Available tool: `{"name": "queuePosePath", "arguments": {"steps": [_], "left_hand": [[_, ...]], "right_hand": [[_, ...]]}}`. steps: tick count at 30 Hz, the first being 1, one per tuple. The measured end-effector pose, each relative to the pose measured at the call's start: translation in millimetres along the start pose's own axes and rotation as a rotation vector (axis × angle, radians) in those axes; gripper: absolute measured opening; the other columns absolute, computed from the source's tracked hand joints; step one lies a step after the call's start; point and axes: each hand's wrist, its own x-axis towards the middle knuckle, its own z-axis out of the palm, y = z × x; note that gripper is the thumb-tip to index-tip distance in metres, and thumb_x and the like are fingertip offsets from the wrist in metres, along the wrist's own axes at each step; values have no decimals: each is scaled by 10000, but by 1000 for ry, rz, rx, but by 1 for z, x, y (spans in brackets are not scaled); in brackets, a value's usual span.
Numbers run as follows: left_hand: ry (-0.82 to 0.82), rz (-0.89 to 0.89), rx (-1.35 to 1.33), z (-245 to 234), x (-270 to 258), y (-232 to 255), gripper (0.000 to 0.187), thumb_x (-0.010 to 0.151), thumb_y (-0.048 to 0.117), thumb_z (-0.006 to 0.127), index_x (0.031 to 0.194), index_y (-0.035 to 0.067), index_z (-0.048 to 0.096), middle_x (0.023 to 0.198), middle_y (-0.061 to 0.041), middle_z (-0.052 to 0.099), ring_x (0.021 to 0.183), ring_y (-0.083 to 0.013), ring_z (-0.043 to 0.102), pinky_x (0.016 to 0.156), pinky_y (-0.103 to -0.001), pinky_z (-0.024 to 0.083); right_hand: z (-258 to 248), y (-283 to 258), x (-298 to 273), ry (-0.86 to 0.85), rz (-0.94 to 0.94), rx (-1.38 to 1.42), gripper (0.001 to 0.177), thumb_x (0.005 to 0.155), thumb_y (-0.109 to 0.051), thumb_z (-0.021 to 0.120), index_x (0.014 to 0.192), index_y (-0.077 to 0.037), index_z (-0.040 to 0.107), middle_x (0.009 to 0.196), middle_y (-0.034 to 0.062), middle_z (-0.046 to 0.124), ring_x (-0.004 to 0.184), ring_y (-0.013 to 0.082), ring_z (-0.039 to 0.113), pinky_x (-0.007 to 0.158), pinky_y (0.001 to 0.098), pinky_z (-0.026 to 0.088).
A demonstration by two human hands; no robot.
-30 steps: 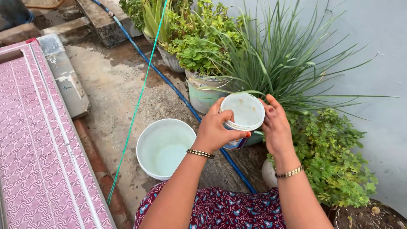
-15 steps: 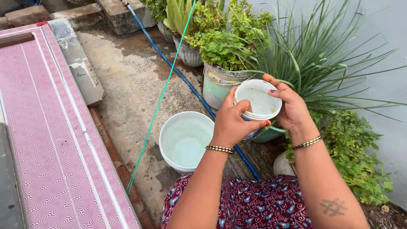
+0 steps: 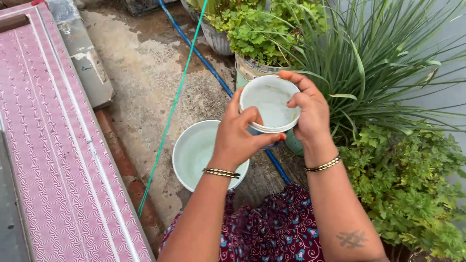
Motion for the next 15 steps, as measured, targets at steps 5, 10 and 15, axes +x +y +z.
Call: {"name": "queuePosePath", "arguments": {"steps": [5,10,15], "left_hand": [[-40,-22,-18,15,25,-7,601,556,394,1010,990,135,686,1566,-241,416,1444,-410,479,1135,-467,458],[-38,-37,-60,39,38,-19,1126,538,359,1012,1485,164,437,1601,-187,417,1493,-386,433,1203,-452,404],[-244,-163,-141,55,48,-21,1572,486,318,1026,1623,123,-42,1612,-173,390,1470,-328,434,1176,-421,393]], "right_hand": [[-17,13,28,15,-36,77,613,696,46,463,1286,54,628,1215,125,688,1088,204,663,983,303,535],[-35,12,44,13,-78,93,604,700,32,464,1279,68,633,1184,133,702,1056,201,670,971,299,539],[-63,4,41,34,-98,10,620,702,16,460,1294,77,635,1211,127,702,1078,182,657,968,273,519]]}}
